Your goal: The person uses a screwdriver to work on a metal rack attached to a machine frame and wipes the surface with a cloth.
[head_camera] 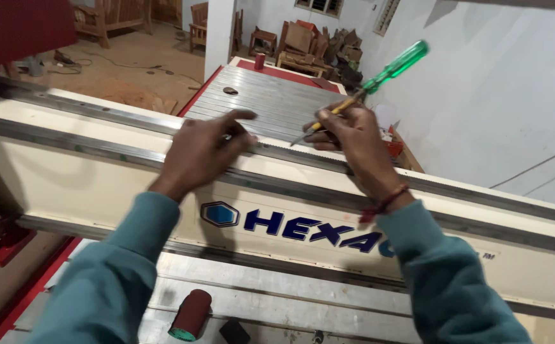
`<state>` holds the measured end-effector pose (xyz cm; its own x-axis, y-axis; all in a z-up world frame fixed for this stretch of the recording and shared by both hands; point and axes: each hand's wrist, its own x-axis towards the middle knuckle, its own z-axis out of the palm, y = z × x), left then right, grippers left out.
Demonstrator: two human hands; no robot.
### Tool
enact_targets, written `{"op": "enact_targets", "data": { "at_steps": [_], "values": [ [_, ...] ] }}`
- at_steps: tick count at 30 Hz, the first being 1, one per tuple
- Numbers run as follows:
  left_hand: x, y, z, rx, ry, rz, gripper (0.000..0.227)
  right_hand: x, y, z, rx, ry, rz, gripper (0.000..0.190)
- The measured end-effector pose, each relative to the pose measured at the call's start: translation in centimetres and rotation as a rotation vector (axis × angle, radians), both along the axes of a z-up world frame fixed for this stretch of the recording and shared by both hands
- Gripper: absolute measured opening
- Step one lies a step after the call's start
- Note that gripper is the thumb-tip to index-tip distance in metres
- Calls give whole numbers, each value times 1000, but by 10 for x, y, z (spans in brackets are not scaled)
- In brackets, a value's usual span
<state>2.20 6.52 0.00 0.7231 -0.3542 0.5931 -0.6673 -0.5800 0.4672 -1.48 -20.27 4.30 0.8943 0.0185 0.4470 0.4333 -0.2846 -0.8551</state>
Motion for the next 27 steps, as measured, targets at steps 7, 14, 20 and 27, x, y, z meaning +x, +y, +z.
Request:
{"op": "enact_targets", "data": {
  "at_steps": [7,14,20,27],
  "values": [
    [-21,-90,10,166,-32,-103,35,-38,-51,11,-191,-59,-148,19],
    [-19,-100,10,153,-3,-87,38,-46,-62,-7,-182,-124,-192,17],
    [-21,-103,11,166,-13,-60,37,-46,-70,-11,-152,-185,-160,13],
    [-16,-107,7,187,-4,-26,41,-45,-69,-20,-50,-174,-129,12]
  ]
}}
